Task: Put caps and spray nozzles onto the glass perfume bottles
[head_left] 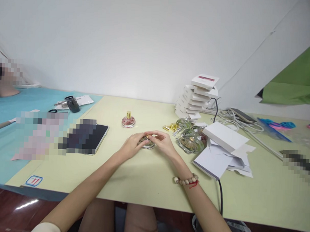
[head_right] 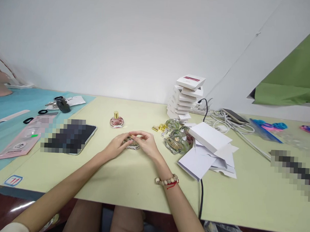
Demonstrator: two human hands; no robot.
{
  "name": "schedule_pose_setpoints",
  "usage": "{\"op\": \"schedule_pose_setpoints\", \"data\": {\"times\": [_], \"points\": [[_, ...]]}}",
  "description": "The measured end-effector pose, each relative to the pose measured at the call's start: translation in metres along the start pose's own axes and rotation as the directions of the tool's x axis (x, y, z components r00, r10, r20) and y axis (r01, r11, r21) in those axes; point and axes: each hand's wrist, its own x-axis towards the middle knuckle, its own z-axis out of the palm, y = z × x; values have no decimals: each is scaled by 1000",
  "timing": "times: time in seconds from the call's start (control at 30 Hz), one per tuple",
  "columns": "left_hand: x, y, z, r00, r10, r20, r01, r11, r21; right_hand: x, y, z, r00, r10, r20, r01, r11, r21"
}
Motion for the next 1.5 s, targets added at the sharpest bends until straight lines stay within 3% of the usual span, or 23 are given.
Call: {"op": "schedule_pose_setpoints", "data": {"times": [0.63,1.5], "points": [[0,-2,2,999,15,-52,-14,1000,20,1,4,1,999,36,14,-38,990,139],[-1,-6,1,998,-12,-65,14,999,41,1,-2,1,996,75,37,-80,987,142]]}}
